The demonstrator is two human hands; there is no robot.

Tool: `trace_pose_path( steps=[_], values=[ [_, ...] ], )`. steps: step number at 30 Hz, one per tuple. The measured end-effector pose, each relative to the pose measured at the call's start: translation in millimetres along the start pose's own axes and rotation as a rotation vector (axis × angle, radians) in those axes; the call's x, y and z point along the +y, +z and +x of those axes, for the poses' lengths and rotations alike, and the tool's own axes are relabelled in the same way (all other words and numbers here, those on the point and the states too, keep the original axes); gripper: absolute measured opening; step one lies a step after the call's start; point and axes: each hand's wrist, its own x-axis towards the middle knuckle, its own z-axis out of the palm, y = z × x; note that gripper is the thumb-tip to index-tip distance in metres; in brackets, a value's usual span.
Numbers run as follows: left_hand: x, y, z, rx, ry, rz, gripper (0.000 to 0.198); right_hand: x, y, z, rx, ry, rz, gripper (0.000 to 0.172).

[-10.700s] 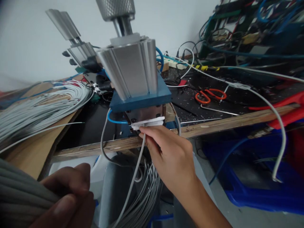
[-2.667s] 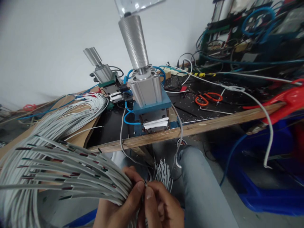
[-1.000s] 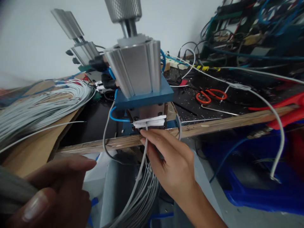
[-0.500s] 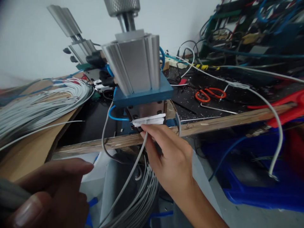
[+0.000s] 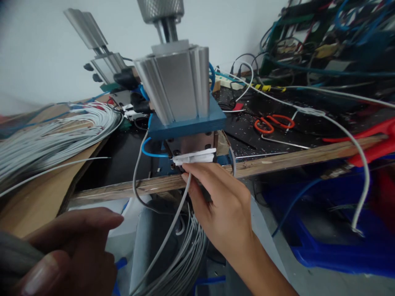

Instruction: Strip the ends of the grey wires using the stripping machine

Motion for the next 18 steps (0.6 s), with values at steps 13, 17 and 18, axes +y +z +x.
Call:
trace_pose_path(
  steps=[13, 17, 18],
  values=[
    [-0.7, 1.3, 0.7, 0.021, -0.022, -0.046, 0.041, -1.7, -2.5, 1.6, -0.024, 0.006, 0.001, 0.023],
    [0.8, 1.5, 0.5, 0.023, -0.021, -0.030, 0.046, -1.5, -2.0, 1.2, -0.023, 0.008, -0.016, 0.025],
    [0.5, 1.4, 0.5, 0.024, -0.020, -0.023, 0.046, -1.5, -2.0, 1.1, -0.023, 0.005, -0.011, 0.025]
  ],
)
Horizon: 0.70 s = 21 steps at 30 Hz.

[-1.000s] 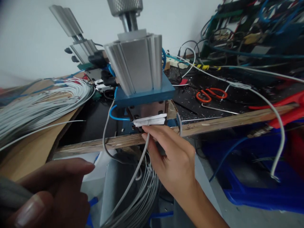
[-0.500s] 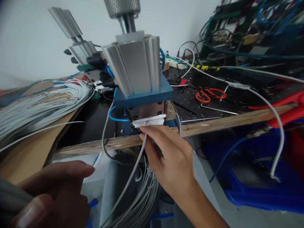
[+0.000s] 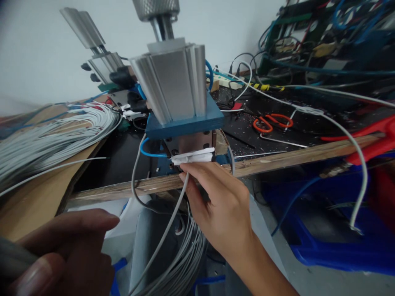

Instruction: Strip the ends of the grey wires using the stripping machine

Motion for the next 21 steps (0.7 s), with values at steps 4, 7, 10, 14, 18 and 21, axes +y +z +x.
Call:
trace_pose_path(
  steps=[4, 7, 10, 14, 18, 21],
  values=[
    [-3.3, -0.6, -0.7, 0.007, 0.009, -0.016, 0.043, 0.2, -0.3, 0.1, 0.007, -0.006, 0.003, 0.024],
    [-6.1, -1.3, -1.3, 0.017, 0.010, -0.043, 0.040, 0.1, -0.6, 0.4, 0.006, -0.004, 0.001, 0.025],
    [-6.5, -1.5, -1.5, 0.007, 0.022, -0.032, 0.038, -0.2, -0.6, 0.3, -0.001, 0.002, 0.013, 0.026],
    [-5.2, -0.5, -1.1, 0.014, 0.042, 0.003, 0.039, 0.2, 1.1, -0.5, 0.009, 0.007, 0.015, 0.027],
    [-6.0, 0.3, -1.0, 0.005, 0.034, 0.011, 0.039, 2.5, 4.0, -0.9, 0.026, -0.010, 0.034, 0.027],
    [-6.5, 1.2, -0.9, 0.018, 0.021, -0.014, 0.042, 3.4, 4.4, -1.1, 0.024, -0.017, 0.036, 0.025]
  ],
)
